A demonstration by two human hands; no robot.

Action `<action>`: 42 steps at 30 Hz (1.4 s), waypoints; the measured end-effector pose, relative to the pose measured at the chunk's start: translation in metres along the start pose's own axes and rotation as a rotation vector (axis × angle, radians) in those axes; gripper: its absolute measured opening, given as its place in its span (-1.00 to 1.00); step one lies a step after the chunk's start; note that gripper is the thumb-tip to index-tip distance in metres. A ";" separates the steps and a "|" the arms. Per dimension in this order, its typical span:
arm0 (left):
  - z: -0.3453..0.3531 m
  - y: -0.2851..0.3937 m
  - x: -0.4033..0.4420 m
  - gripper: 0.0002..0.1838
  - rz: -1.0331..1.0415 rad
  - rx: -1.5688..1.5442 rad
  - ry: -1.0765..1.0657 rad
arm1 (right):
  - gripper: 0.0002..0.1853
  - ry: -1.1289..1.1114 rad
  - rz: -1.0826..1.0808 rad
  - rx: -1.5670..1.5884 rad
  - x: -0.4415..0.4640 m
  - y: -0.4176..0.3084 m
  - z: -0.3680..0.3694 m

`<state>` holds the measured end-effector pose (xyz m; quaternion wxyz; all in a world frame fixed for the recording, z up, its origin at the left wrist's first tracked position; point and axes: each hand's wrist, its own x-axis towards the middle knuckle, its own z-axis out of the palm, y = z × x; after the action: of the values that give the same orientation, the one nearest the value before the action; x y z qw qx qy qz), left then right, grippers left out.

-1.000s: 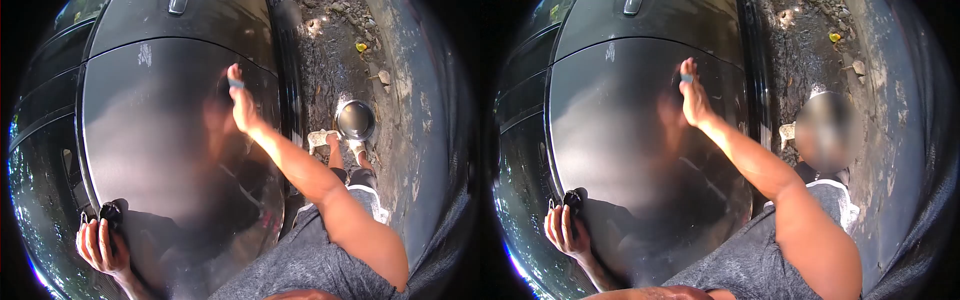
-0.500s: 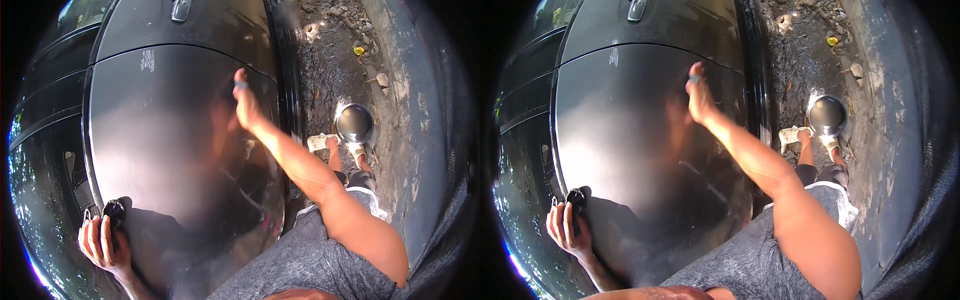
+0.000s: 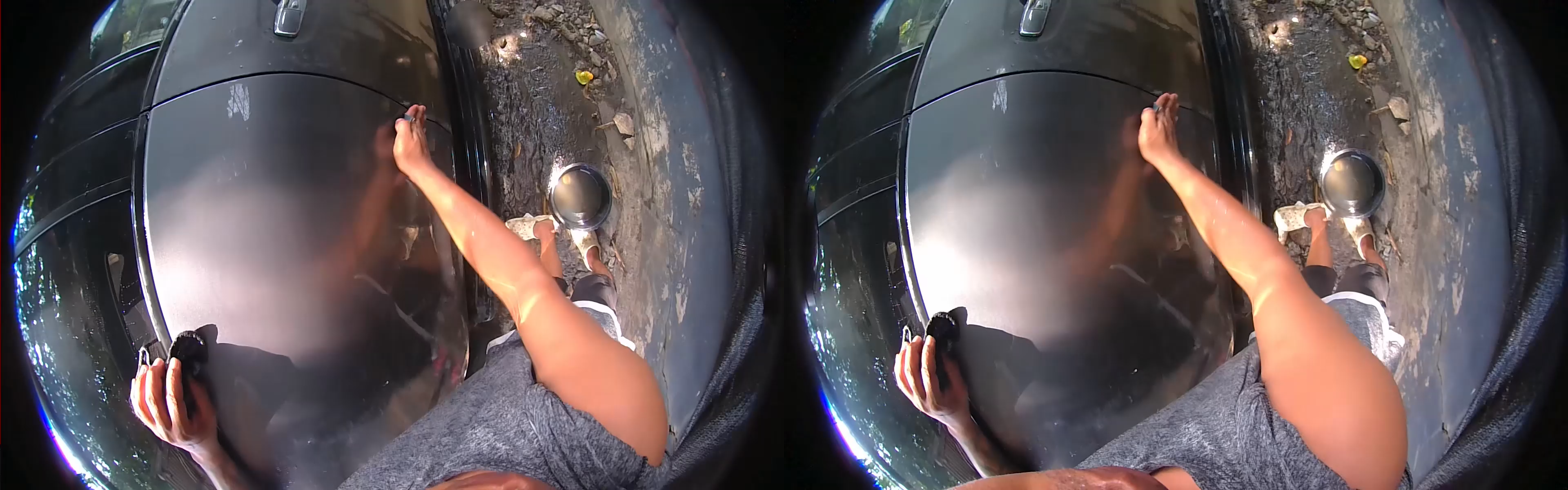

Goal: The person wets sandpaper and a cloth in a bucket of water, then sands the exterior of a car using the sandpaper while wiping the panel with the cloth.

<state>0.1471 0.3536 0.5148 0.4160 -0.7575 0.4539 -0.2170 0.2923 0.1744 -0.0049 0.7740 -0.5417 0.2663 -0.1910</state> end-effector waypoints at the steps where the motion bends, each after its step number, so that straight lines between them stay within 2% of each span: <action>1: -0.002 0.001 -0.001 -0.67 -0.006 -0.008 -0.003 | -0.27 0.011 0.087 -0.016 -0.019 -0.026 -0.001; 2: -0.003 0.002 -0.001 -0.65 -0.012 -0.016 -0.002 | -0.28 -0.009 0.055 0.017 -0.030 -0.017 0.010; 3: -0.001 0.003 0.001 -0.65 -0.015 -0.016 0.004 | -0.28 -0.089 -0.106 0.012 -0.049 -0.005 0.003; 5: -0.005 0.004 0.003 -0.64 -0.004 -0.044 0.018 | -0.34 0.070 -0.152 0.045 -0.041 0.027 0.020; 6: -0.006 0.004 0.001 -0.64 -0.007 -0.044 0.012 | -0.43 -0.065 0.422 0.213 -0.029 -0.033 -0.025; 7: -0.006 0.003 -0.002 -0.65 -0.017 -0.033 -0.008 | -0.48 0.140 0.352 0.389 0.000 0.019 -0.012; 9: -0.007 0.004 0.003 -0.66 -0.003 -0.008 -0.025 | -0.45 -0.062 0.155 0.114 -0.014 0.005 -0.018; 11: -0.004 0.003 0.000 -0.70 0.002 -0.015 0.008 | -0.32 -0.132 -0.057 0.185 -0.060 -0.008 -0.013; 13: -0.004 0.004 0.001 -0.70 -0.003 -0.014 -0.010 | -0.31 -0.092 -0.176 0.099 -0.059 0.006 -0.014; 14: -0.007 0.003 0.001 -0.70 -0.003 -0.002 -0.026 | -0.31 -0.093 -0.163 0.103 -0.045 0.013 -0.015; 16: -0.010 0.003 -0.003 -0.70 -0.003 0.021 -0.037 | -0.35 -0.041 0.193 0.039 0.003 0.022 -0.019; 17: -0.006 0.002 -0.001 -0.71 0.004 0.041 -0.034 | -0.35 -0.031 0.189 0.039 -0.008 0.014 -0.021; 19: -0.003 0.001 0.001 -0.71 0.020 0.007 0.003 | -0.35 -0.135 -0.091 0.130 -0.058 0.009 -0.026; 20: -0.003 0.002 0.001 -0.72 0.016 -0.010 0.000 | -0.34 -0.140 -0.120 0.120 -0.060 0.011 -0.029; 21: -0.006 0.001 0.000 -0.73 0.017 -0.023 -0.011 | -0.34 -0.128 -0.075 0.100 -0.043 0.027 -0.032; 23: -0.008 0.001 -0.002 -0.72 0.013 -0.026 -0.029 | -0.35 -0.062 0.160 0.119 0.006 0.044 -0.035; 24: -0.008 0.002 -0.002 -0.72 0.013 -0.010 -0.023 | -0.36 -0.027 0.104 -0.055 0.013 0.062 -0.025; 25: -0.005 0.000 0.000 -0.72 0.020 0.002 -0.012 | -0.36 -0.022 0.102 -0.055 -0.003 0.063 -0.025; 27: -0.001 -0.003 -0.004 -0.73 0.028 0.000 0.009 | -0.35 -0.107 -0.251 0.057 -0.058 0.056 -0.034; 28: -0.002 -0.004 -0.002 -0.70 0.027 -0.021 0.001 | -0.34 -0.127 -0.156 0.085 -0.065 0.047 -0.038; 29: -0.005 -0.003 -0.002 -0.67 0.027 -0.041 -0.019 | -0.34 -0.132 -0.151 0.085 -0.043 0.061 -0.040; 31: -0.011 0.002 -0.002 -0.67 0.024 -0.035 -0.040 | -0.36 -0.092 0.281 0.281 0.009 0.087 -0.045; 32: -0.011 0.002 -0.003 -0.68 0.018 -0.019 -0.039 | -0.33 0.023 0.131 0.035 0.009 0.077 -0.029; 33: -0.006 -0.001 -0.002 -0.68 0.021 -0.006 -0.027 | -0.33 0.038 0.126 0.037 -0.010 0.065 -0.029; 35: -0.001 -0.002 -0.002 -0.68 0.041 0.000 -0.012 | -0.40 -0.104 -0.189 -0.060 -0.064 0.044 -0.036; 36: -0.002 0.001 0.001 -0.68 0.038 -0.017 -0.006 | -0.42 -0.110 -0.237 0.000 -0.062 0.053 -0.039; 37: -0.007 0.002 0.002 -0.68 0.039 -0.030 -0.014 | -0.41 -0.034 -0.064 0.122 -0.043 0.066 -0.035; 39: -0.010 0.002 -0.002 -0.68 0.036 -0.009 -0.022 | -0.39 -0.072 0.195 0.097 0.012 0.060 -0.047; 40: -0.009 0.002 0.000 -0.68 0.040 -0.003 -0.009 | -0.38 -0.024 0.354 0.086 0.000 0.048 -0.039; 41: -0.005 0.000 0.001 -0.68 0.048 -0.004 0.011 | -0.40 -0.084 0.237 0.241 -0.014 0.086 -0.035; 42: -0.002 0.000 0.002 -0.68 0.047 -0.009 0.023 | -0.40 -0.102 0.066 0.112 -0.037 0.075 -0.037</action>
<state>0.1467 0.3513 0.5155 0.4123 -0.7459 0.4774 -0.2137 0.2405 0.1943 -0.0777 0.8215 -0.4977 0.2331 -0.1520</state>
